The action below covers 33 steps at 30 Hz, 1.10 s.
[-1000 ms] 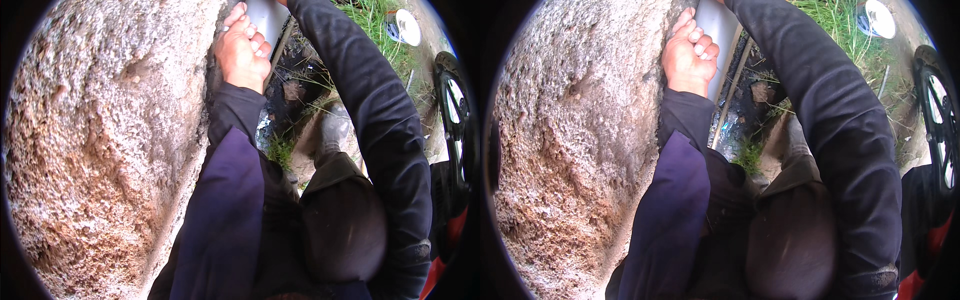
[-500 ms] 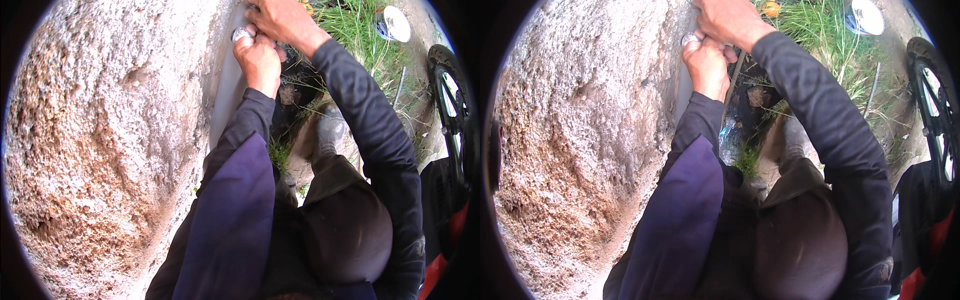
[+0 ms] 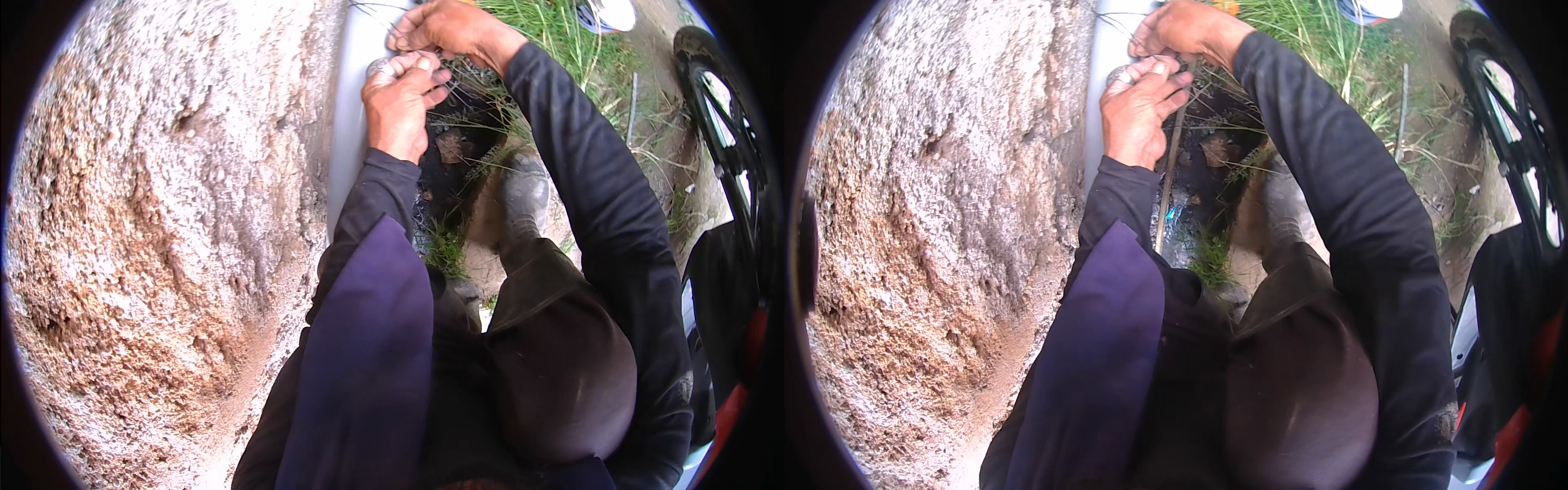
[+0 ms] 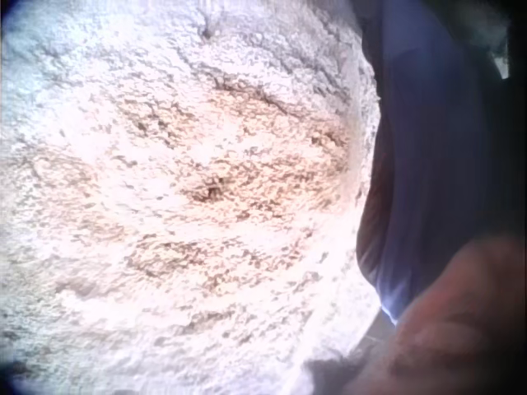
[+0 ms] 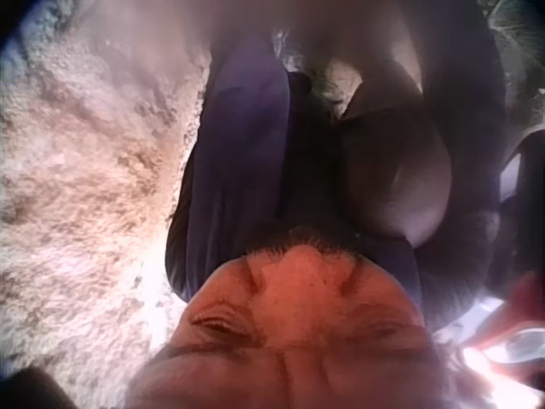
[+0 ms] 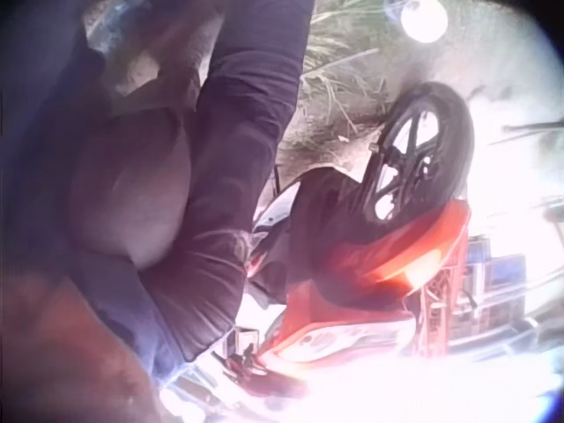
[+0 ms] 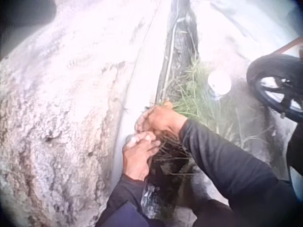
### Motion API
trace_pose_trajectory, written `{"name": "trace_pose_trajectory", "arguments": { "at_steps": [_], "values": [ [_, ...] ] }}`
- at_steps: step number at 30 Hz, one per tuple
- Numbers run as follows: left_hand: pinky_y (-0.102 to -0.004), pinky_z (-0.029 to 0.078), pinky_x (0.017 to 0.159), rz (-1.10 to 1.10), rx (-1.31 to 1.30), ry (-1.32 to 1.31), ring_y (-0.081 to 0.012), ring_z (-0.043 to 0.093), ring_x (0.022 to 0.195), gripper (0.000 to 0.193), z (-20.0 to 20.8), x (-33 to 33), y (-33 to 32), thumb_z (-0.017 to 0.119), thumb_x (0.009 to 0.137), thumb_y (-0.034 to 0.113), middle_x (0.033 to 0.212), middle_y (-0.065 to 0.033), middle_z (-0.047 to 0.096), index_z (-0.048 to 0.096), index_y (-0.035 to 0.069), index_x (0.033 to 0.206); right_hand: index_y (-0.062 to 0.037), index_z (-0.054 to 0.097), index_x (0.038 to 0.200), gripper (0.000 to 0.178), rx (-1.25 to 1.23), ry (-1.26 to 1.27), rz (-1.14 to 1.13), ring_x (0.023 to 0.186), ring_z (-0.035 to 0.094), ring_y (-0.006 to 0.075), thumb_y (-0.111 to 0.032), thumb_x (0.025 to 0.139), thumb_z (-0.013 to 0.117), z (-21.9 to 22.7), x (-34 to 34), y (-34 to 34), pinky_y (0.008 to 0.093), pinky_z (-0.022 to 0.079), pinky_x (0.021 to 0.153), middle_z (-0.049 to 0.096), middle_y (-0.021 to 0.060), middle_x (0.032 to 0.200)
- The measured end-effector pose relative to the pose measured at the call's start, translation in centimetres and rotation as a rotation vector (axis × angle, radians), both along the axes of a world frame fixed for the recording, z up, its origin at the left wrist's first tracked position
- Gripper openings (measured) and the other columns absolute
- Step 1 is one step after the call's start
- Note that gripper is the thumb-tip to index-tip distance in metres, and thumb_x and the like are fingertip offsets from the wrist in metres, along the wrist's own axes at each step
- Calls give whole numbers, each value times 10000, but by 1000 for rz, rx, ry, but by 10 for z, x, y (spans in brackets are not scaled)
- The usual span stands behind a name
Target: The person repairs a leaking plastic pipe by applying sealant from a small container, wrapping a wire around the pipe to secure the seal, and tightening it with a hammer and a pair of pliers.
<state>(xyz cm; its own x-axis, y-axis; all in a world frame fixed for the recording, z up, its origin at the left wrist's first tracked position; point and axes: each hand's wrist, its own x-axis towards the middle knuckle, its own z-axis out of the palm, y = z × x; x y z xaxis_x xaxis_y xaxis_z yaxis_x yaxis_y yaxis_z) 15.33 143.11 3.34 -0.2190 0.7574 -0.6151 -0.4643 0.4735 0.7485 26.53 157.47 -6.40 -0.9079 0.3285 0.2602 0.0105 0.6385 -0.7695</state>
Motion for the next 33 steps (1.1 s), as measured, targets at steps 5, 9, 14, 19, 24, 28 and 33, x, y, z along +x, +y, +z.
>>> {"name": "trace_pose_trajectory", "arguments": {
  "at_steps": [5,9,14,19,24,28,33],
  "values": [
    [-294,575,648,-75,-11,31,-222,702,772,196,1,-8,4,679,947,91,975,-135,697,619,-35,1085,-36,733,935,178,230,129,-36,879,701,230,-162,816,691,4,8,-3,334,552,772,723,167,975],
    [-280,561,616,-99,-47,136,-199,690,743,210,2,-15,5,686,938,82,942,-125,698,610,-53,1081,-28,737,926,183,-697,-206,-564,709,675,278,-160,881,618,86,6,-43,352,538,698,687,162,763],
    [-249,521,555,-141,-8,246,-154,647,660,155,6,-2,-2,639,936,7,888,-110,688,632,-44,1083,-29,711,927,174,-473,-239,-633,640,632,123,-191,942,649,71,0,-44,326,519,636,678,75,709],
    [-211,452,468,-129,62,391,-101,574,519,306,18,1,-18,552,934,-46,831,-104,673,540,-54,1240,-51,699,1044,179,-465,-143,-825,630,570,114,-173,970,591,51,4,-51,309,493,636,628,59,705],
    [-209,405,443,-191,125,323,-85,528,509,397,31,-23,-13,516,933,-30,766,-78,635,497,-87,1326,-103,648,1195,233,-247,18,-807,672,585,186,-149,981,570,35,-11,-81,358,506,675,590,41,700],
    [-498,501,771,-538,140,1182,-429,673,846,209,36,0,1,593,876,114,895,-253,697,666,-58,971,-41,682,1118,236,-1037,157,-601,906,629,125,-86,943,531,32,-11,-78,304,492,861,696,19,967],
    [-531,499,778,-587,162,1272,-443,659,849,219,38,5,-14,615,889,146,882,-236,693,677,-9,1030,5,685,1175,337,-1553,348,-459,654,460,45,-243,1009,529,49,10,-69,173,362,531,725,41,1022]
  ]
}}
